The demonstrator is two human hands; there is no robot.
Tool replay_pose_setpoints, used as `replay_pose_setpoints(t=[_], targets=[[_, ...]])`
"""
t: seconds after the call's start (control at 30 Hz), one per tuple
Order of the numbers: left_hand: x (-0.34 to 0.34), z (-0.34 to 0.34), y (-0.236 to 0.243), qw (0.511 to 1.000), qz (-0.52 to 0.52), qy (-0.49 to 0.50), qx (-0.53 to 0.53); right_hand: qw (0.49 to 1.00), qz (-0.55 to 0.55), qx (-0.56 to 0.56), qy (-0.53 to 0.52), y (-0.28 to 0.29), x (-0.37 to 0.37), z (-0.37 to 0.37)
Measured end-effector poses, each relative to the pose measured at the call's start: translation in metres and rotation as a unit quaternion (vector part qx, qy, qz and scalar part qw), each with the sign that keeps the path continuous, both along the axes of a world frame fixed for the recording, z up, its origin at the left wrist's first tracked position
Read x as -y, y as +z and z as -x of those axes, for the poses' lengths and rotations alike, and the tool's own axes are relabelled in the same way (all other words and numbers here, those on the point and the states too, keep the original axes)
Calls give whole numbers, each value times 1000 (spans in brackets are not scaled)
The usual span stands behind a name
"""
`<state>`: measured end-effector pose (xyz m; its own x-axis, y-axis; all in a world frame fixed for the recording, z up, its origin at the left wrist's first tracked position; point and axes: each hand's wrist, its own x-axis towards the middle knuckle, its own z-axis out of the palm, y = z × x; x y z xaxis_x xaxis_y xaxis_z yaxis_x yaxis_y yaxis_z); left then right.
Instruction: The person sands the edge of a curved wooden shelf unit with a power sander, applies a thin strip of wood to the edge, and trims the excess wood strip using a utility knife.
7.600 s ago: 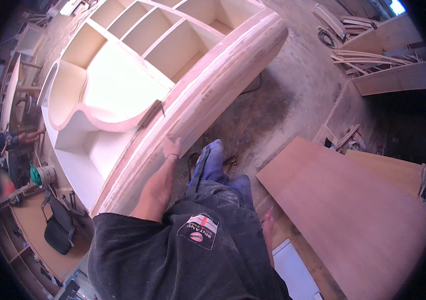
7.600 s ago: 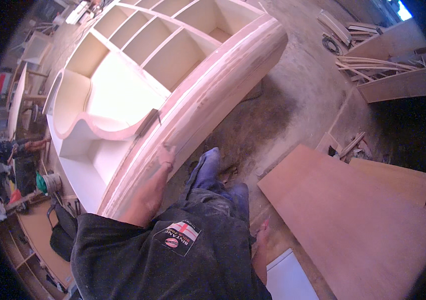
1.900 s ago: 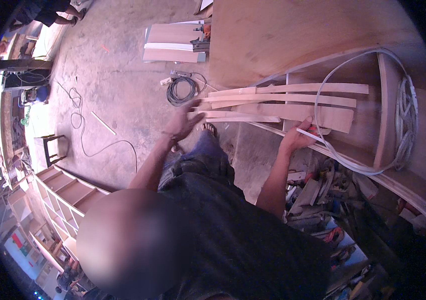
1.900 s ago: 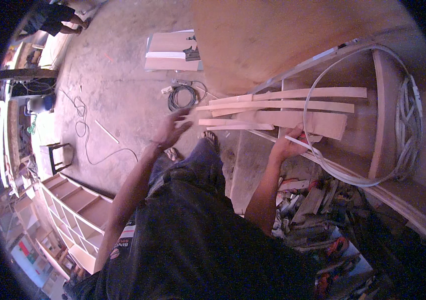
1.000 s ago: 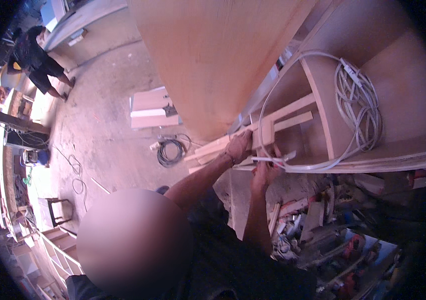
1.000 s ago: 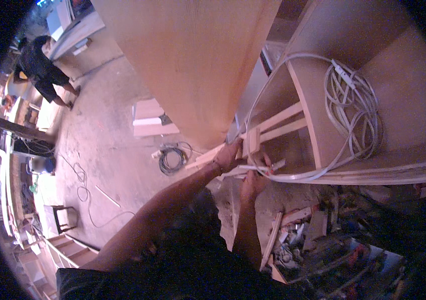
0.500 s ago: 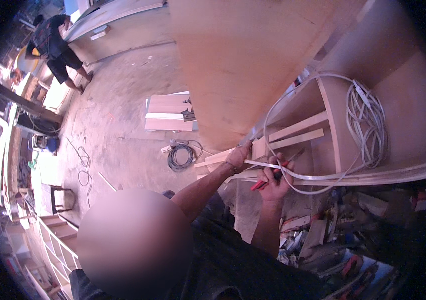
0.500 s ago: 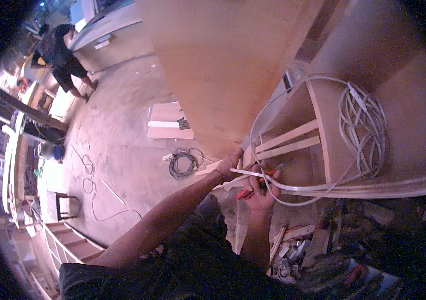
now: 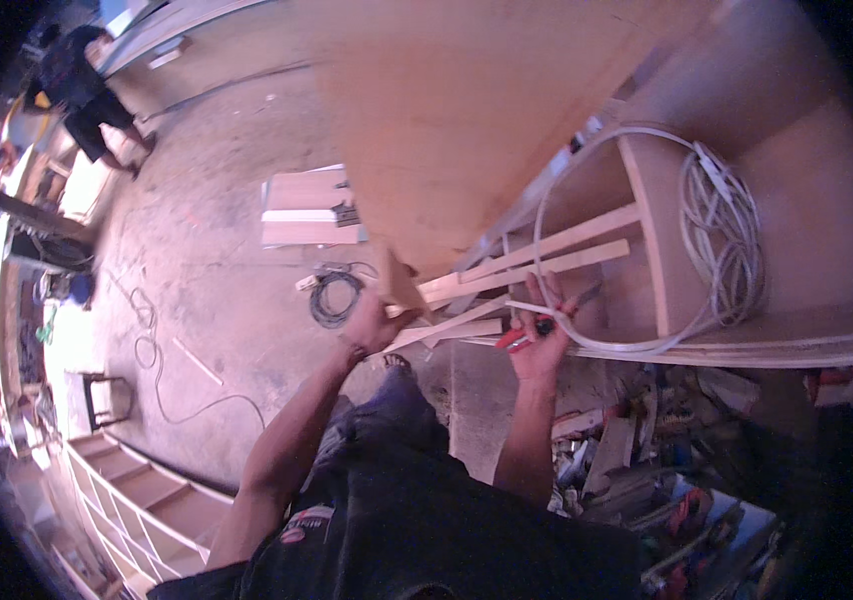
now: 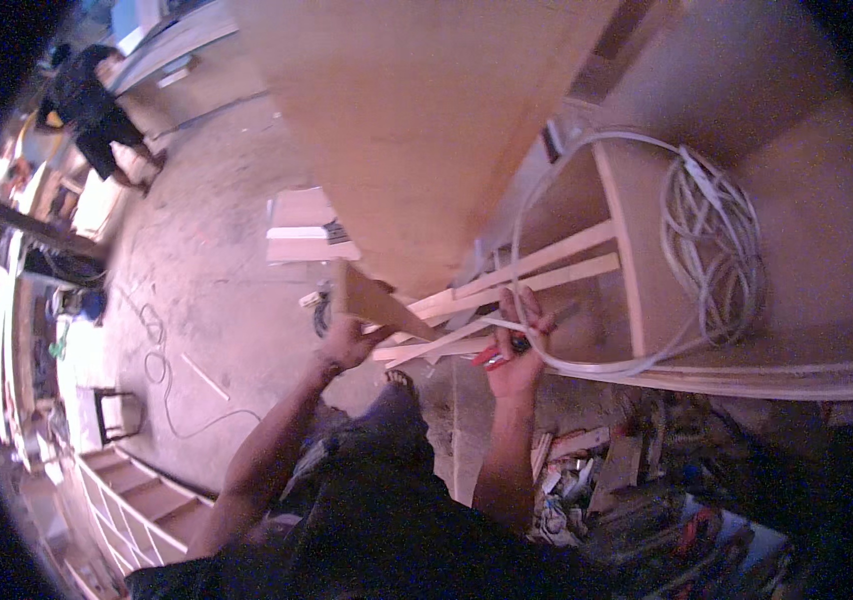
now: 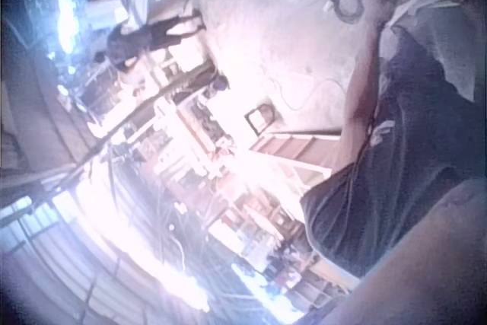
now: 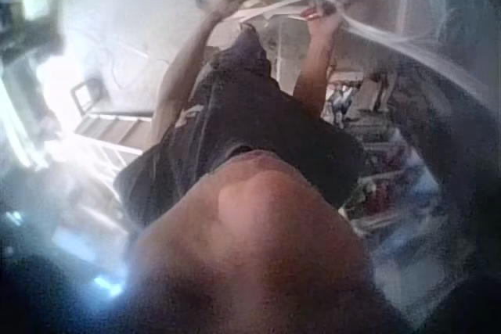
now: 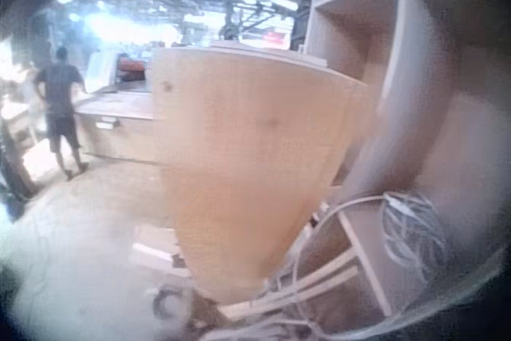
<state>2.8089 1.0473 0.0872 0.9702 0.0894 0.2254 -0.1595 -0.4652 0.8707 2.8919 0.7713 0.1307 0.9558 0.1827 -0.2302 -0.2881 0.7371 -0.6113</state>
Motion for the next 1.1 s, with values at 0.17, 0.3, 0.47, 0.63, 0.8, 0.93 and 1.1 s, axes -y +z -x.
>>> replay_pose_setpoints(t=[0.17, 0.3, 0.47, 0.63, 0.8, 0.93, 1.1], targets=[[-29, 77, 104, 932, 326, 131, -93, 995, 85, -47, 30, -37, -5, -3], [-69, 106, 182, 897, 266, 263, 237, 964, 155, -214, 17, -98, -23, 3], [-128, 220, 274, 784, 226, 377, 437, 928, 232, -290, 34, -131, -20, 57], [-148, 440, 275, 748, 122, 404, 512, 913, 341, -132, 178, -132, -80, 154], [-52, 680, 222, 583, 73, 558, 587, 732, 494, 322, 342, -87, -180, 249], [61, 819, 179, 380, 39, 727, 570, 494, 397, 651, 417, -65, -243, 329], [201, 956, 92, 213, 89, 730, 643, 300, 296, 708, 567, -62, -268, 473]])
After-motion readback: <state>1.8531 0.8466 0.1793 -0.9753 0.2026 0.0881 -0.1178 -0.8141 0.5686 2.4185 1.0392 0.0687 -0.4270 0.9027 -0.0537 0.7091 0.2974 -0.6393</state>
